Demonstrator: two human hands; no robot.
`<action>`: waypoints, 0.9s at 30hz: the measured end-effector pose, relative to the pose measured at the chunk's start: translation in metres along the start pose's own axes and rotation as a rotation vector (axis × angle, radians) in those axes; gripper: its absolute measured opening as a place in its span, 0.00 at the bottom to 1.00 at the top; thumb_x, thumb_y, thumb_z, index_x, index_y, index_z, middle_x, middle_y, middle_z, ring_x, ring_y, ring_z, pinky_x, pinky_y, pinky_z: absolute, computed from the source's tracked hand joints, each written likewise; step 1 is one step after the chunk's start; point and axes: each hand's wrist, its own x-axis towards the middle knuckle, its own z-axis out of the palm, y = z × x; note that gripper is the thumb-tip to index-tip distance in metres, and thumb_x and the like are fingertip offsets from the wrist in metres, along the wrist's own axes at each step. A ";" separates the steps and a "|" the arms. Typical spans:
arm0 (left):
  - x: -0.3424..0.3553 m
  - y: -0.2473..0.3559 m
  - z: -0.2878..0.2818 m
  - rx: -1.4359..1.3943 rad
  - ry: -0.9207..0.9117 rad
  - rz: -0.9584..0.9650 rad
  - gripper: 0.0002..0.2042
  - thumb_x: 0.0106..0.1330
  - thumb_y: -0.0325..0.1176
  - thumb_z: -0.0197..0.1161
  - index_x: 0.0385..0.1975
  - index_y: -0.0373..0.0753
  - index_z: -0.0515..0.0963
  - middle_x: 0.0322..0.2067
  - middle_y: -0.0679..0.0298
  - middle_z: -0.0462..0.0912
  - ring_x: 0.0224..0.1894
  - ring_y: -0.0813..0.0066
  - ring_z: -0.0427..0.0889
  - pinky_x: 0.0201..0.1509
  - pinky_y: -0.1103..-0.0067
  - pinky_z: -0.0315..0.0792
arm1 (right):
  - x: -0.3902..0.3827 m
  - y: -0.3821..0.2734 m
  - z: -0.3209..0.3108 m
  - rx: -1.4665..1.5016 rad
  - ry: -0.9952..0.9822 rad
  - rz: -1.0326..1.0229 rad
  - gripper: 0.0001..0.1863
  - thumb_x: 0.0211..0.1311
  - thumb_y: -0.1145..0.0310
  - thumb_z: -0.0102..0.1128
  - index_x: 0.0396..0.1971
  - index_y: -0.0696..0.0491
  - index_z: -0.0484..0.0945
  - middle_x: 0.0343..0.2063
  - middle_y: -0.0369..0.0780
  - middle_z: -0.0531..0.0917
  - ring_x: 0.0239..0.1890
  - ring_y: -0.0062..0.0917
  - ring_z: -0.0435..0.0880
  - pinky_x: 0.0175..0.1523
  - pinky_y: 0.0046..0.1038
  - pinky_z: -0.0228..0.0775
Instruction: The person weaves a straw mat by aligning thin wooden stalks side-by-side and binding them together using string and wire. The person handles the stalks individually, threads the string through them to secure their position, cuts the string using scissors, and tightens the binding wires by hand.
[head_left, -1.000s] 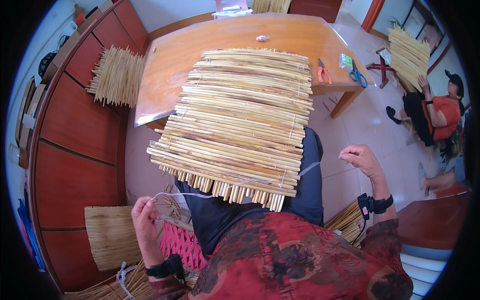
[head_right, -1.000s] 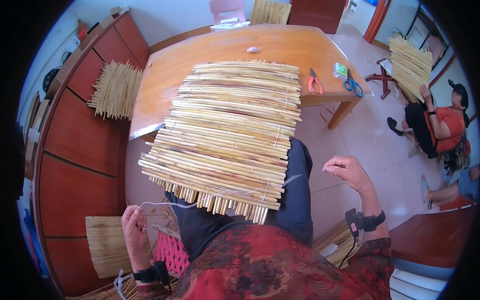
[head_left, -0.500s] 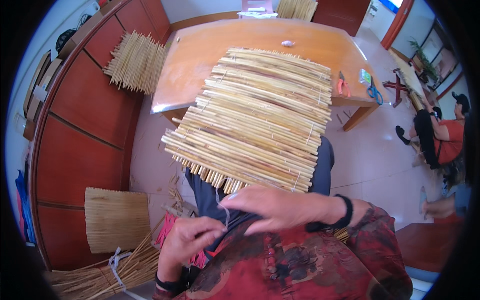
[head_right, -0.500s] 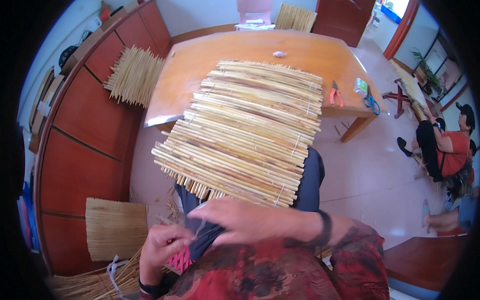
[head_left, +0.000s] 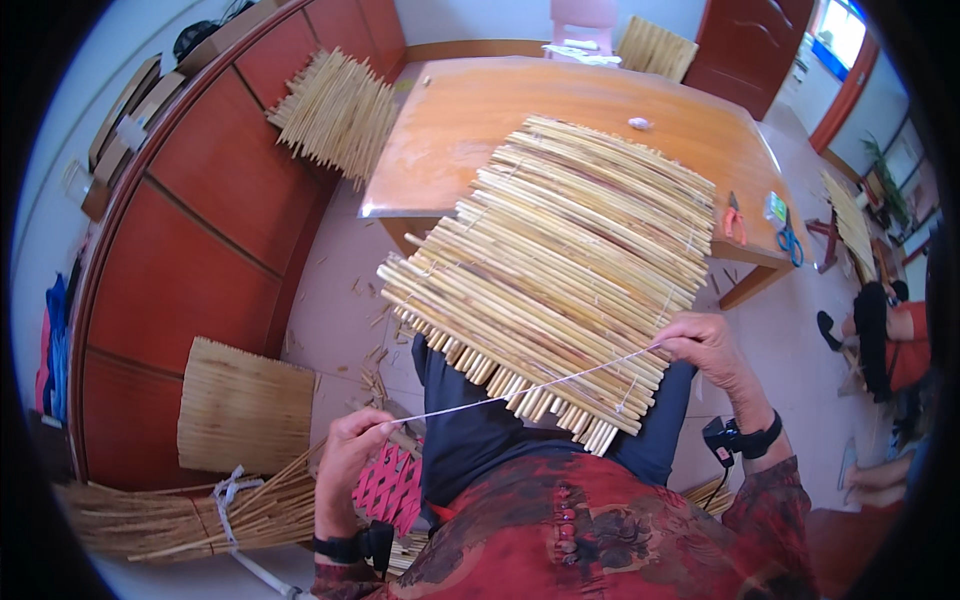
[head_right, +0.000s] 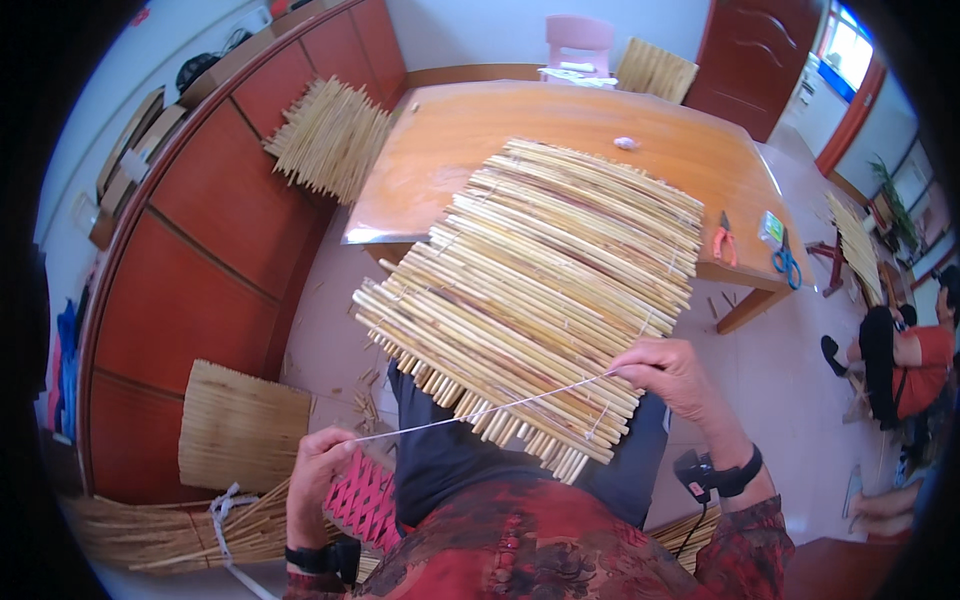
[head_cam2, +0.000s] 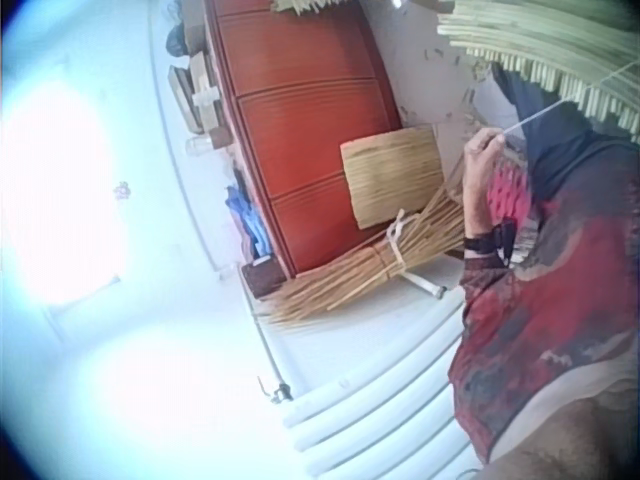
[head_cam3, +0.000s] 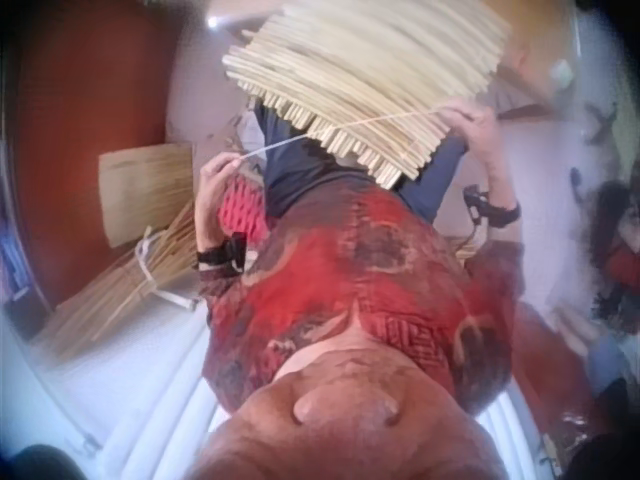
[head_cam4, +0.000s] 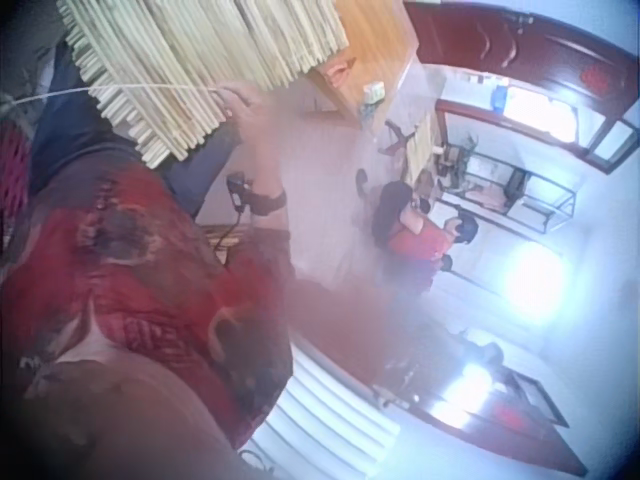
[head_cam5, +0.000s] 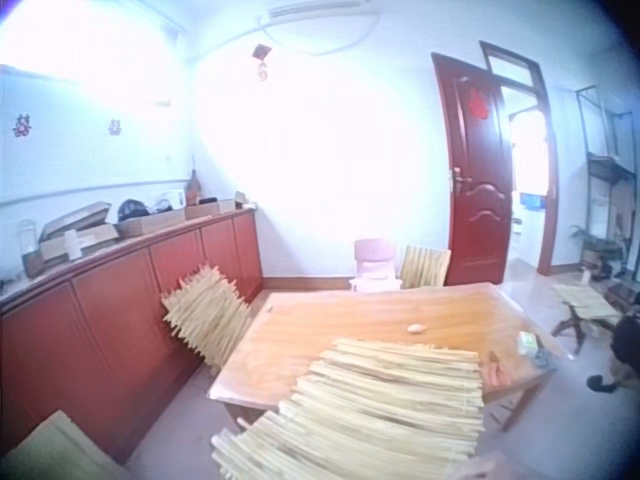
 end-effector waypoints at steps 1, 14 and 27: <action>0.002 -0.004 -0.001 -0.026 -0.008 -0.034 0.04 0.59 0.28 0.58 0.29 0.35 0.77 0.16 0.77 0.68 0.16 0.92 0.60 0.18 0.91 0.52 | 0.000 0.002 -0.004 -0.002 -0.012 -0.004 0.06 0.54 0.75 0.55 0.29 0.60 0.79 0.22 0.36 0.77 0.23 0.15 0.72 0.29 0.17 0.62; 0.013 -0.062 -0.012 0.447 0.028 -0.098 0.06 0.60 0.32 0.56 0.29 0.37 0.77 0.13 0.75 0.68 0.16 0.90 0.64 0.16 0.87 0.56 | 0.019 0.012 -0.036 -0.647 0.379 -0.223 0.03 0.50 0.77 0.56 0.25 0.60 0.76 0.20 0.39 0.75 0.23 0.22 0.73 0.30 0.20 0.63; 0.026 -0.036 0.013 0.921 -0.180 0.203 0.10 0.51 0.33 0.58 0.31 0.34 0.77 0.30 0.54 0.76 0.37 0.56 0.75 0.43 0.70 0.68 | 0.043 0.011 0.064 -0.776 -0.061 -0.400 0.09 0.50 0.71 0.58 0.34 0.50 0.76 0.27 0.39 0.74 0.30 0.33 0.76 0.35 0.31 0.70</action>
